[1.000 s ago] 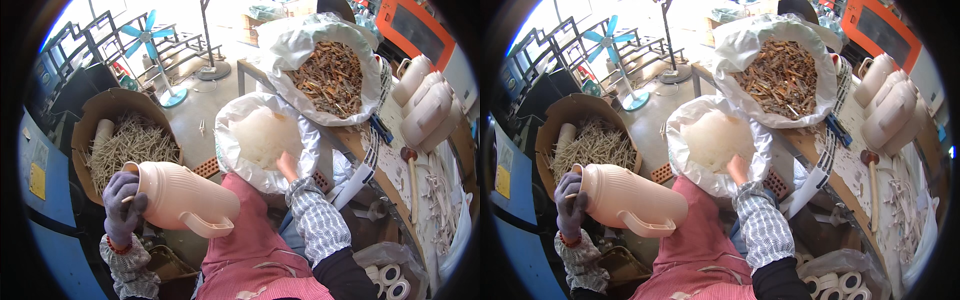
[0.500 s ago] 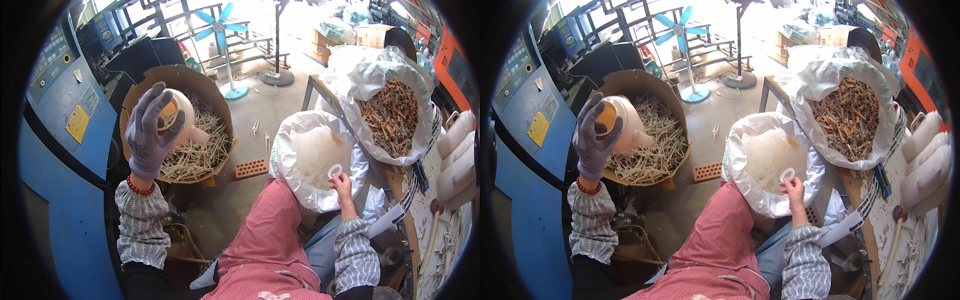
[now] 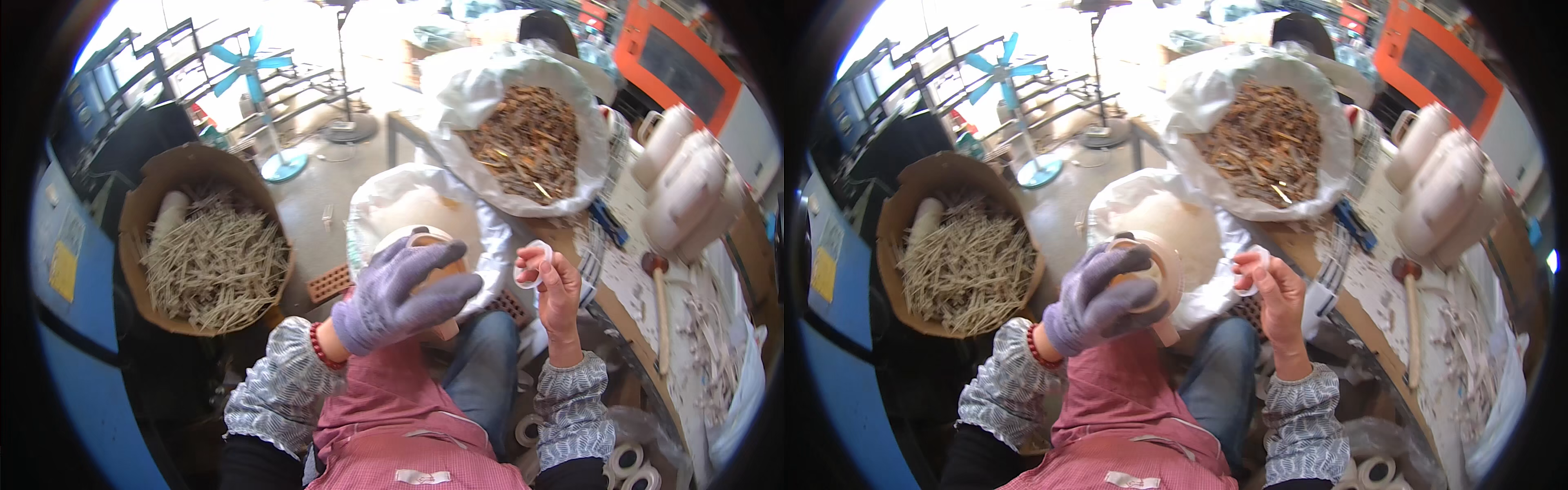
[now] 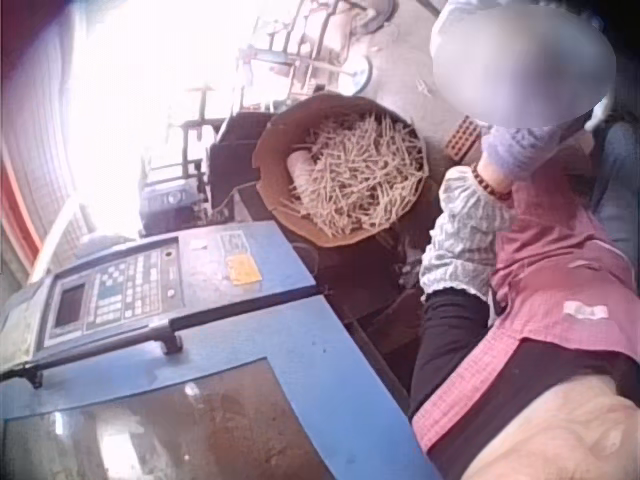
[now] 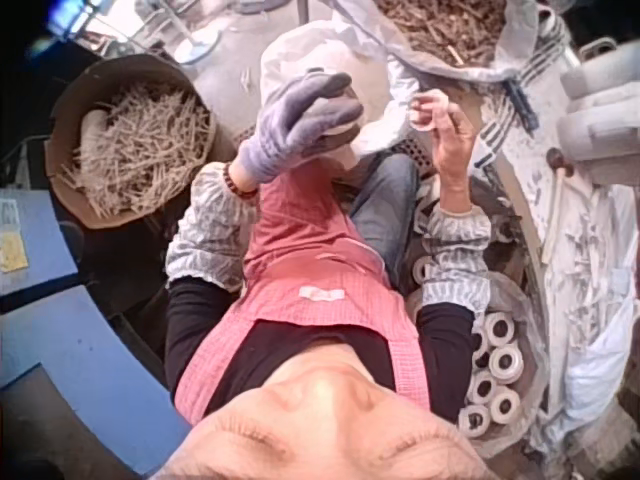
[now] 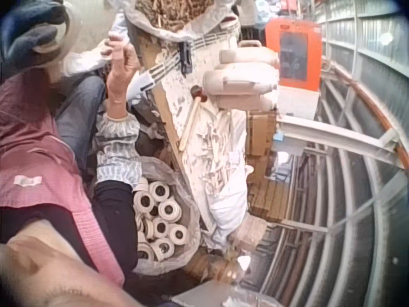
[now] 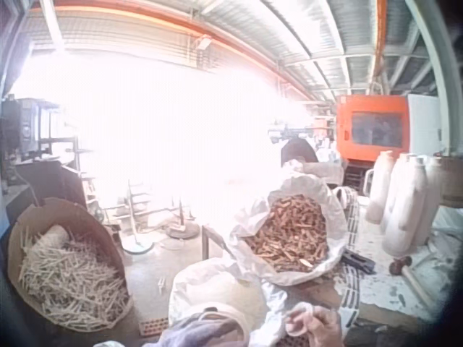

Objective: The person sits on the floor and assembles white thermos bottles by attaching handles, applying labels, and wrapping tape around the bodies. They repeatedly pick up bottles, affix parts, and place finished units on a nearby table.

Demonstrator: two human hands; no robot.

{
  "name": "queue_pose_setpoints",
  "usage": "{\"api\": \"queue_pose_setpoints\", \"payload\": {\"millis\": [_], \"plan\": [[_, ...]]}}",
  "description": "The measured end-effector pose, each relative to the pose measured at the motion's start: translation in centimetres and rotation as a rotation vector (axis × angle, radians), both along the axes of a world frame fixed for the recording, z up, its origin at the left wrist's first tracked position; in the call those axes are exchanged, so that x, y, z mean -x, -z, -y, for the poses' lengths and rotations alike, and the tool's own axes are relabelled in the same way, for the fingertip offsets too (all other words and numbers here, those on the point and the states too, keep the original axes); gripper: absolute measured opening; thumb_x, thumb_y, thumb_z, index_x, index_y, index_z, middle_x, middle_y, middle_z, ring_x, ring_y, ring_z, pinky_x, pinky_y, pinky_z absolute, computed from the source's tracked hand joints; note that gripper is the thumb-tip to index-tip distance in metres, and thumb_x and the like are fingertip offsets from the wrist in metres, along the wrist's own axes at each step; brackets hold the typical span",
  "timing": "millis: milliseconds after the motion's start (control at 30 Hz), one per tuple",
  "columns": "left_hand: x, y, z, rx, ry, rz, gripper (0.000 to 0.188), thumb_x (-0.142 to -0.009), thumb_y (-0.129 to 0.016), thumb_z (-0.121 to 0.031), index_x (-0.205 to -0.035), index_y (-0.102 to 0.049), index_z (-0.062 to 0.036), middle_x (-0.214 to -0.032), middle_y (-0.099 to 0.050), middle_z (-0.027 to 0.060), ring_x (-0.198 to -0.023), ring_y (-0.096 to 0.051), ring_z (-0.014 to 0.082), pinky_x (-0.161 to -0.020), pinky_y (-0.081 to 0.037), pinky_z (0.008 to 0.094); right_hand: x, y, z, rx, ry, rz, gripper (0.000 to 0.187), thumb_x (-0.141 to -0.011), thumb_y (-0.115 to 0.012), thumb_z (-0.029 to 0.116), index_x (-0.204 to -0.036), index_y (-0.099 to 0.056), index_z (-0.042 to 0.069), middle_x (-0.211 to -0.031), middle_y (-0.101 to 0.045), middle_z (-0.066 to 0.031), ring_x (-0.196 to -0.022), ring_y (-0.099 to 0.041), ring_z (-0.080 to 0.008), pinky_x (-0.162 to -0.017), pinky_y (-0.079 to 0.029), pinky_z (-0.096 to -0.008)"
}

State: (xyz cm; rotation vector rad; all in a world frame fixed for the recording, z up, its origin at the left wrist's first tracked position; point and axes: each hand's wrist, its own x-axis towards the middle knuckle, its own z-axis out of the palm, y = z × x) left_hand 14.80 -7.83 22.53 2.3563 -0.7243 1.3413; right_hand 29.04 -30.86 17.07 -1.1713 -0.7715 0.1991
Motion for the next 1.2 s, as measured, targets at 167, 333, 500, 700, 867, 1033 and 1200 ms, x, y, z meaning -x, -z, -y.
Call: {"api": "queue_pose_setpoints", "payload": {"millis": [167,333,500,700,867,1033,1200], "plan": [[-3.9,2.4,5.2,0.199,-0.150,-0.137,0.082,-0.063,-0.083,-0.034,-0.136,-0.050,-0.0153,-0.132,-0.050,0.0137,-0.121,-0.050,0.0360,-0.104,-0.038,0.0502,3.0,-4.7,0.2,0.087,-0.112,0.056,0.033,-0.094,-0.051,0.003,-0.126,-0.050,-0.005,-0.124,-0.058,-0.0175,-0.106,-0.062,-0.0226,-0.086,-0.055,-0.0339],[-5.3,3.3,4.6,0.211,-0.064,-0.306,0.095,-0.059,-0.084,-0.035,-0.140,-0.043,-0.0067,-0.123,-0.059,0.0097,-0.116,-0.054,0.0299,-0.110,-0.030,0.0531,3.0,-3.9,-2.0,0.472,0.286,0.573,0.016,-0.082,-0.055,-0.009,-0.094,-0.057,0.002,-0.093,-0.064,-0.0163,-0.085,-0.067,-0.0314,-0.071,-0.054,-0.0364],[-5.1,4.4,3.9,0.209,0.030,-0.373,0.098,-0.053,-0.084,-0.031,-0.139,-0.044,-0.0059,-0.124,-0.059,0.0098,-0.115,-0.055,0.0292,-0.110,-0.030,0.0526,3.0,-2.7,-2.0,0.694,0.140,0.850,0.009,-0.076,-0.056,0.001,-0.084,-0.056,0.004,-0.080,-0.060,-0.0135,-0.077,-0.062,-0.0349,-0.068,-0.050,-0.0440],[-4.6,5.3,4.0,0.211,0.099,-0.388,0.093,-0.053,-0.085,-0.030,-0.135,-0.048,-0.0055,-0.126,-0.059,0.0110,-0.115,-0.055,0.0310,-0.107,-0.034,0.0517,3.1,-2.9,-1.6,0.907,-0.034,0.914,0.011,-0.078,-0.057,0.006,-0.089,-0.060,0.005,-0.082,-0.061,-0.0121,-0.082,-0.063,-0.0320,-0.072,-0.052,-0.0407],[-3.8,5.4,3.9,0.207,0.104,-0.357,0.092,-0.053,-0.085,-0.032,-0.135,-0.049,-0.0067,-0.122,-0.060,0.0118,-0.115,-0.055,0.0316,-0.107,-0.035,0.0505,4.0,-2.4,-1.6,0.831,0.072,0.906,0.013,-0.078,-0.058,0.007,-0.090,-0.063,0.006,-0.085,-0.062,-0.0119,-0.083,-0.063,-0.0318,-0.072,-0.052,-0.0402],[-3.4,4.7,4.0,0.158,0.082,-0.384,0.095,-0.054,-0.084,-0.029,-0.138,-0.046,-0.0077,-0.120,-0.060,0.0114,-0.115,-0.054,0.0323,-0.105,-0.037,0.0486,5.2,-0.8,-1.9,0.824,0.237,0.918,0.011,-0.077,-0.059,0.008,-0.086,-0.065,0.006,-0.087,-0.062,-0.0118,-0.084,-0.064,-0.0310,-0.071,-0.052,-0.0405],[-3.4,4.5,5.4,0.026,0.052,-0.523,0.097,-0.056,-0.082,-0.025,-0.143,-0.040,-0.0128,-0.124,-0.057,0.0113,-0.116,-0.052,0.0337,-0.099,-0.038,0.0484,3.9,-1.3,-1.2,1.009,0.100,0.762,0.010,-0.079,-0.061,0.013,-0.084,-0.067,0.007,-0.085,-0.064,-0.0147,-0.083,-0.065,-0.0300,-0.071,-0.052,-0.0393]]}}
